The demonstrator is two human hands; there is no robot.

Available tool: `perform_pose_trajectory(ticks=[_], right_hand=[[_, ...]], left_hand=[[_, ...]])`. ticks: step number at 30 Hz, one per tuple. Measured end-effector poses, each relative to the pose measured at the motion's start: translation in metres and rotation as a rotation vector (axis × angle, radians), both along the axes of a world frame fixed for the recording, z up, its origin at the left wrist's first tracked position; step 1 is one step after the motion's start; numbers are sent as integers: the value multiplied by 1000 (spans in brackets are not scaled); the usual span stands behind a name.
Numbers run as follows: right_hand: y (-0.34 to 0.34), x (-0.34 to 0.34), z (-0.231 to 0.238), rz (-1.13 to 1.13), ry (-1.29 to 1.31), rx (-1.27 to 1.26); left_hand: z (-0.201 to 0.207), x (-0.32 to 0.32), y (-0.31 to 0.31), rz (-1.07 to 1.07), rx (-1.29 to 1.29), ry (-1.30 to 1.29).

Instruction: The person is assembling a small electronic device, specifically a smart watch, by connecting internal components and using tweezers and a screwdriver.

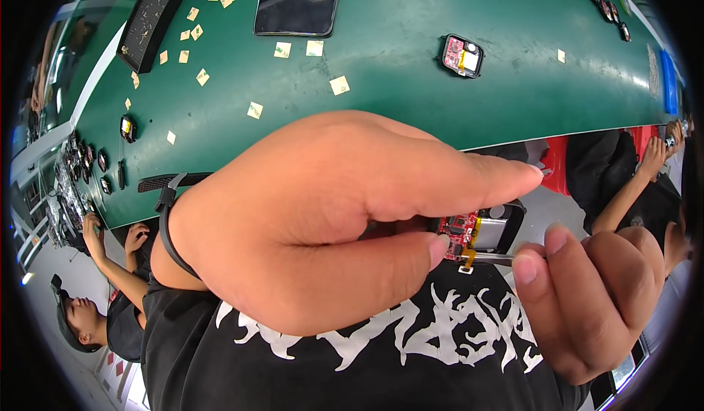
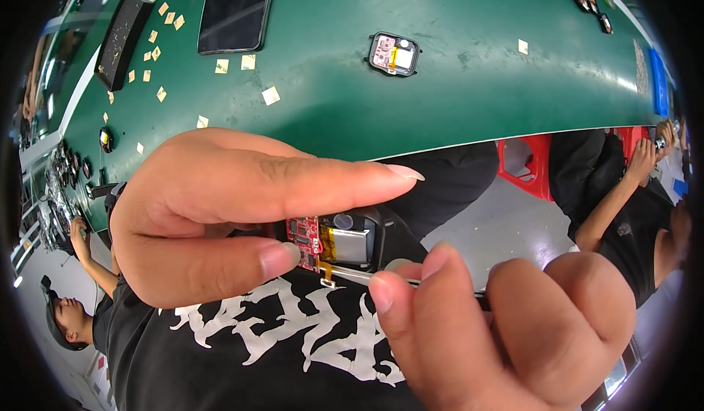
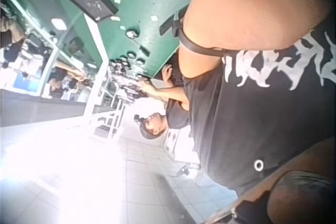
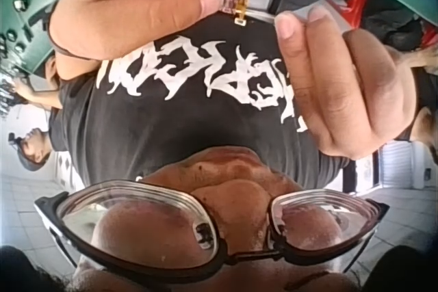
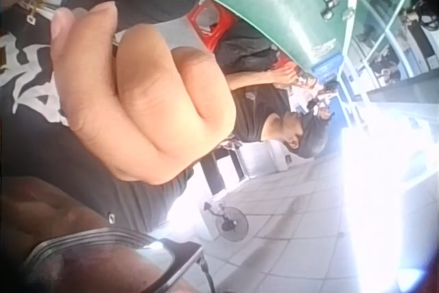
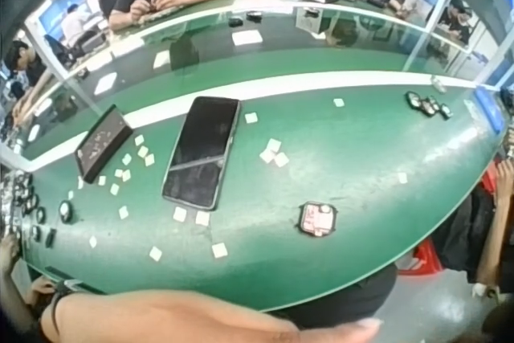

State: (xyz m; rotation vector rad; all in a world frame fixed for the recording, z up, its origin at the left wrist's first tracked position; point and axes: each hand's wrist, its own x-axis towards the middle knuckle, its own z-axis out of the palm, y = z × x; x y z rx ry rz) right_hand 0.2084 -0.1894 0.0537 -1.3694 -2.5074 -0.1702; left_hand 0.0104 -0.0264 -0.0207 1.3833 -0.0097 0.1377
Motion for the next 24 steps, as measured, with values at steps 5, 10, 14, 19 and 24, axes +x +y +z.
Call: perform_pose_trajectory(ticks=[5, 10, 14, 19, 24], right_hand=[[2, -1, 1, 17, 0, -14], [4, -2, -5, 5, 29, -41], [3, -4, -2, -1, 19, -54], [9, 0, -6, 28, 24, -100], [7, 1, -12, 16, 52, -46]], left_hand=[[0, -1, 4, -35, -20, 39], [2, -3, 6, -48, -131, 142], [4, -3, -2, 12, -343, 262], [1, -2, 5, -7, -326, 301], [6, -1, -10, 98, -635, 385]])
